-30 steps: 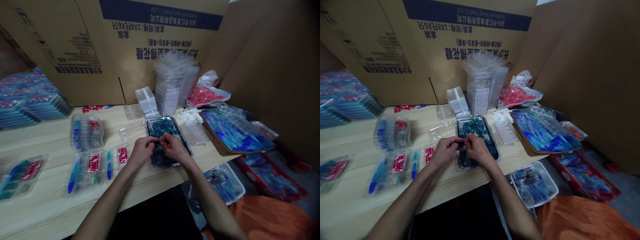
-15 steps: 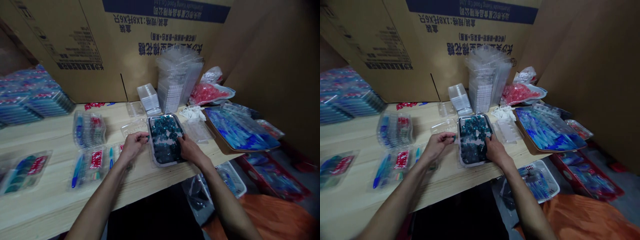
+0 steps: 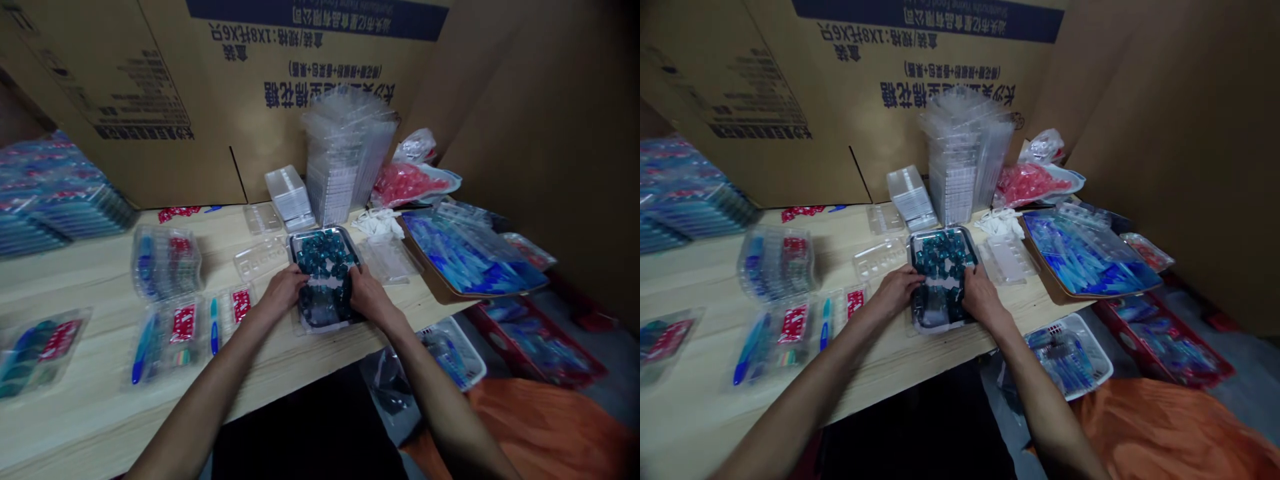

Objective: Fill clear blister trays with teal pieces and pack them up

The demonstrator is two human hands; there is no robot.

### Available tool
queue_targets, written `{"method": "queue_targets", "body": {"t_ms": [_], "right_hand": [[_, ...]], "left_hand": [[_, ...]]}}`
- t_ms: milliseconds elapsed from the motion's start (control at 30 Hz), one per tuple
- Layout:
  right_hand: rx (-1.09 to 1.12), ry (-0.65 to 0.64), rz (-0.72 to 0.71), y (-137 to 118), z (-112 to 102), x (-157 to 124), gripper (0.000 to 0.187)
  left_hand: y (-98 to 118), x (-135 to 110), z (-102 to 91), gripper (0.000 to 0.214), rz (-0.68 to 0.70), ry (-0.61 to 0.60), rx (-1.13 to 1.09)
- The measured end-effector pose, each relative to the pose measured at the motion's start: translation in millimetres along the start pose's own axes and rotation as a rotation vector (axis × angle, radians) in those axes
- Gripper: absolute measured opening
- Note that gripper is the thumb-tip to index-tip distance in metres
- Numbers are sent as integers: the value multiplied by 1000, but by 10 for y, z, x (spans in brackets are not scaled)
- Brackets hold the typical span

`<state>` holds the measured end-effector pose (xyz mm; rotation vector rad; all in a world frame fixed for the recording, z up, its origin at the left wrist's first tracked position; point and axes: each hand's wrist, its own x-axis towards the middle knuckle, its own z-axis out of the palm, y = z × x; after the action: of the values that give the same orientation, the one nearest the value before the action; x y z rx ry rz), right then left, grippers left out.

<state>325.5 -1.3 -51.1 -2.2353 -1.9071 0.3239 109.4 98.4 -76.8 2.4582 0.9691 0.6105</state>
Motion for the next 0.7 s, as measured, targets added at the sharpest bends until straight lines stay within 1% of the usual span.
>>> {"method": "queue_targets", "body": {"t_ms": [67, 100, 167, 200, 233, 300, 333, 367, 433, 500, 567, 600, 633, 700], "right_hand": [[89, 83, 9, 47, -10, 41, 40], [182, 149, 21, 78, -28, 67, 36], [482, 262, 43, 132, -75, 119, 26], [679, 282, 48, 141, -97, 139, 22], [885, 268, 42, 132, -113, 153, 20], [1235, 183, 19, 50, -119, 158, 26], [1346, 137, 1, -18, -109, 151, 30], [1406, 101, -20, -96, -93, 136, 32], [1394, 93, -81, -254, -54, 96, 30], [1253, 170, -149, -375, -22, 52, 28], [1058, 279, -198, -439, -12, 20, 28], [977, 318, -211, -454, -14, 12, 30], [917, 340, -219, -460, -19, 9, 31], [848, 342, -225, -460, -31, 12, 32]], "left_hand": [[14, -26, -46, 25, -3, -10, -15], [31, -38, -83, 26, -18, 3, -37], [106, -56, -167, 34, -72, 80, -101], [172, -59, -202, 36, -105, 139, -144], [260, -58, -228, 35, -142, 200, -206], [482, -38, -231, 31, -240, 276, -415], [600, -19, -207, 31, -307, 278, -562], [710, 7, -171, 33, -379, 255, -721], [871, 64, -83, 36, -501, 222, -990], [938, 104, -21, 37, -562, 261, -1152], [933, 111, -10, 35, -585, 308, -1257], [918, 104, -22, 35, -594, 313, -1304], [899, 92, -40, 35, -602, 302, -1346], [866, 66, -78, 34, -615, 284, -1397]]}}
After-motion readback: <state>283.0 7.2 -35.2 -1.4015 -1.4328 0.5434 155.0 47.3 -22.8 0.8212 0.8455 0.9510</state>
